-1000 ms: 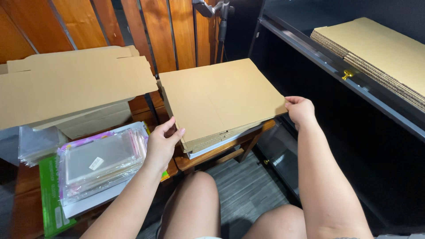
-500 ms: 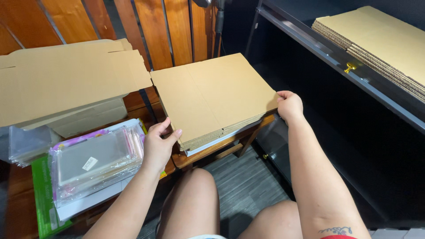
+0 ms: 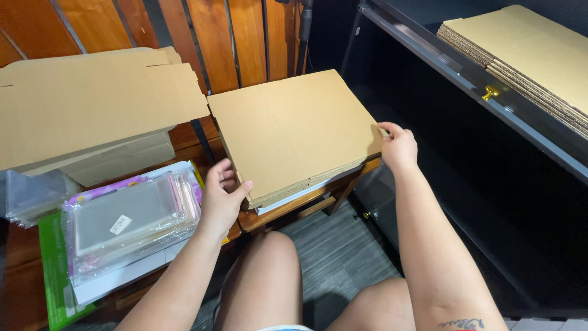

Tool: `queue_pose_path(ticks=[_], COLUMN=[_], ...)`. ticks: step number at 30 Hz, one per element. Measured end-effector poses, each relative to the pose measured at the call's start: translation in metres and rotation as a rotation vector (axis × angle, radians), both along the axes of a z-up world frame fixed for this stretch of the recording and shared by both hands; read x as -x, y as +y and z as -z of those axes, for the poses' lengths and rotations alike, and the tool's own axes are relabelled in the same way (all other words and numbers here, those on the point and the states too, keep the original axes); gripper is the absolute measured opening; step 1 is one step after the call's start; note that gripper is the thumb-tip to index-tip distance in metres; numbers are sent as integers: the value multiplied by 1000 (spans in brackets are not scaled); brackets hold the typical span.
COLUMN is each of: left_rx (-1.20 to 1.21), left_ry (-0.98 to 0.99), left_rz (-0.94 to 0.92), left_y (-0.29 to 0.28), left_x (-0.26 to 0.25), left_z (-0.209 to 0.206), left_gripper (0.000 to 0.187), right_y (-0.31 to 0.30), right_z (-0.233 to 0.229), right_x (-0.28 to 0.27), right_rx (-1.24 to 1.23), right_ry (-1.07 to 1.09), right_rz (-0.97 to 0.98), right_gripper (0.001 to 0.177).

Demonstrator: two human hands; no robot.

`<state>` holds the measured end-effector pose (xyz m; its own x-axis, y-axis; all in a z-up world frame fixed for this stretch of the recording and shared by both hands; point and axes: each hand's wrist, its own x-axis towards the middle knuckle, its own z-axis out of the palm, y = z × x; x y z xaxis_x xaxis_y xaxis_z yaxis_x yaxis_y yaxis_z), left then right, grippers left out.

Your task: The person repeatedly picks up flat cardboard sheets from a stack on a low wooden table and places them onto a shelf in a black cabinet. The person continues this transfer until the stack on the table is depleted.

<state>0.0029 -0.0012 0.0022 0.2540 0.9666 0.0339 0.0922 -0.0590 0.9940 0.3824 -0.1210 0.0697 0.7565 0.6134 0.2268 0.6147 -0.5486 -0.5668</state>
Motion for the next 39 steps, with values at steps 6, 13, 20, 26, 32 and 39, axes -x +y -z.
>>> queue_pose_path(ticks=[6, 13, 20, 26, 32, 39], left_rx=[-269, -397, -533, -562, -597, -550], left_ry=[575, 919, 988, 956, 1053, 1090], left_rz=[137, 358, 369, 496, 573, 622], left_y=[10, 17, 17, 16, 25, 30], left_x=[8, -9, -59, -105, -134, -144], left_z=[-25, -65, -89, -111, -109, -109], left_gripper=[58, 52, 52, 50, 44, 52], right_y=[2, 12, 28, 36, 34, 33], right_z=[6, 4, -7, -8, -2, 3], right_x=[5, 11, 26, 61, 75, 93], right_rx=[148, 312, 420, 279, 245, 278], right_ry=[-221, -411, -360, -343, -282, -271], right_rz=[51, 44, 32, -123, -146, -103], right_gripper=[25, 27, 42, 47, 39, 40])
